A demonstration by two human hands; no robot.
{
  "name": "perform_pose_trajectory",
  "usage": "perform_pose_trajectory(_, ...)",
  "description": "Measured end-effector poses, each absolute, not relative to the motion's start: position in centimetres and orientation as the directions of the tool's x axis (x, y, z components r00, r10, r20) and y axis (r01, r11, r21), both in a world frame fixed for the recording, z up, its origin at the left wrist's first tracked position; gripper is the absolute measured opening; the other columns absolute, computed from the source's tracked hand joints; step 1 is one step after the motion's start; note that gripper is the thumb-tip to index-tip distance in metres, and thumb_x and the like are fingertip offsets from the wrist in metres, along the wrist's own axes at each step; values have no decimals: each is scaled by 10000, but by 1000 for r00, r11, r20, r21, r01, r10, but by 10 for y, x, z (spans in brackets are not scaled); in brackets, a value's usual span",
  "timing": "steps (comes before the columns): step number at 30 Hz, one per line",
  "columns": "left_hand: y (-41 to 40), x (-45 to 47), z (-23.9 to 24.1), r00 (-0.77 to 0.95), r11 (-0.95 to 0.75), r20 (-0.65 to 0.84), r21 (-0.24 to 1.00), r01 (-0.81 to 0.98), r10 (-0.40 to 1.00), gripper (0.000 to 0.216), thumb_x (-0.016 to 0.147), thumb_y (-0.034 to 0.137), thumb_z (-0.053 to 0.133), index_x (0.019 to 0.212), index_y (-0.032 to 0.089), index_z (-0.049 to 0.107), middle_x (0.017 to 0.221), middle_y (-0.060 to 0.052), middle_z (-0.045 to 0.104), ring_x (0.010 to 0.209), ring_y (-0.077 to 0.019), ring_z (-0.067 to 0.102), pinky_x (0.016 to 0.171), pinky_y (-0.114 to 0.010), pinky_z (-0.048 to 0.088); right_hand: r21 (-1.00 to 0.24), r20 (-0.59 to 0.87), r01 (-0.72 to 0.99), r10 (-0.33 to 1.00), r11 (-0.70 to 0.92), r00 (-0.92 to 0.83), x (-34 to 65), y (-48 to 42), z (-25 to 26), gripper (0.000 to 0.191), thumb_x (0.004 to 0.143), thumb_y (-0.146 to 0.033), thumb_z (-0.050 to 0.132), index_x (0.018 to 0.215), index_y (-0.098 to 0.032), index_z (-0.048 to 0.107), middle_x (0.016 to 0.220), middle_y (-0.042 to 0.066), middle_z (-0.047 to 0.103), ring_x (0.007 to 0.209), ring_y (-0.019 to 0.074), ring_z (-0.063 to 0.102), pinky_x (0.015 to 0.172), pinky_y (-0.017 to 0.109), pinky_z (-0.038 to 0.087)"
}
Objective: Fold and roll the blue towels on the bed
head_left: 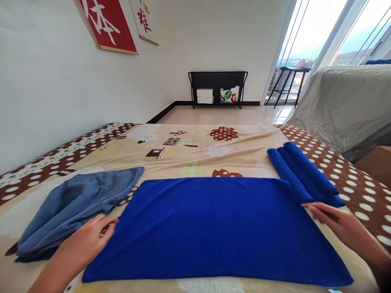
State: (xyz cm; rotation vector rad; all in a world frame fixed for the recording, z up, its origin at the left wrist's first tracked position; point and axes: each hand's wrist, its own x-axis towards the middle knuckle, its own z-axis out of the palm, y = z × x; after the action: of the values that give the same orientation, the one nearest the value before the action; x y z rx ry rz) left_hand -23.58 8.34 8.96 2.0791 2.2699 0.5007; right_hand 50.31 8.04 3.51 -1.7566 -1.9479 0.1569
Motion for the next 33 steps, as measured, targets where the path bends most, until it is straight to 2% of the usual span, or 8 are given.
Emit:
perform_pose_trajectory(1,107,-221,86,-34,5,140,203,979,990,341,831,495,470,941,313,737,977,-43,722,867,-285,709,755,-398,554,-374,272,900,954,225,-125,488,109,44,381,957,-483,414,1130,-331,718,935,34,755,781,221,725,688,299,601)
perform_pose_trajectory(4,180,-179,70,-2,-30,180,178,984,984,436,940,444,390,1238,238,633,1282,-92,635,1159,-276,616,967,-382,483,-279,294,914,932,294,-210,446,185,49,375,990,-337,362,1156,-250,687,1168,76,700,1052,224,669,957,339,516)
perform_pose_trajectory(7,227,-162,47,-74,38,247,147,988,966,431,979,385,434,1329,157,539,1346,-152,560,1234,-293,543,1031,-468,428,-167,311,954,932,248,-188,422,228,27,275,981,-320,454,1112,-190,657,1121,96,677,1067,224,628,964,418,484)
perform_pose_trajectory(12,247,-189,12,-188,150,289,148,978,939,414,932,484,562,1206,174,576,1274,-104,566,1194,-286,525,1007,-523,412,-40,322,988,938,150,-130,426,235,-9,335,940,-489,560,990,-163,617,995,45,634,967,189,601,887,411,480)
perform_pose_trajectory(16,253,-220,5,-212,174,245,166,971,946,430,863,616,510,879,196,598,1027,-116,609,1069,-344,537,897,-513,421,-2,309,987,938,163,-155,438,236,-14,368,959,-519,505,893,-168,591,934,40,614,950,194,585,871,401,458)
perform_pose_trajectory(19,257,-237,9,-146,106,209,193,975,967,436,818,643,483,718,222,532,891,-84,615,968,-314,554,842,-434,421,0,286,974,933,228,-218,441,242,-11,367,979,-512,467,889,-173,577,910,31,618,927,182,592,859,378,454)
perform_pose_trajectory(27,257,-267,9,-33,-40,242,291,956,970,335,867,575,399,805,246,419,802,-10,620,800,-215,606,744,-295,424,-1,273,964,928,266,-255,435,253,-9,380,1011,-530,330,1009,-218,547,832,40,672,664,191,620,596,293,368)
perform_pose_trajectory(33,270,-281,13,-51,-28,243,312,950,969,333,877,585,410,845,254,398,725,31,592,633,-190,600,639,-267,399,64,327,955,898,289,-294,432,265,-6,392,1010,-502,328,908,-224,585,919,86,640,896,234,610,800,336,408)
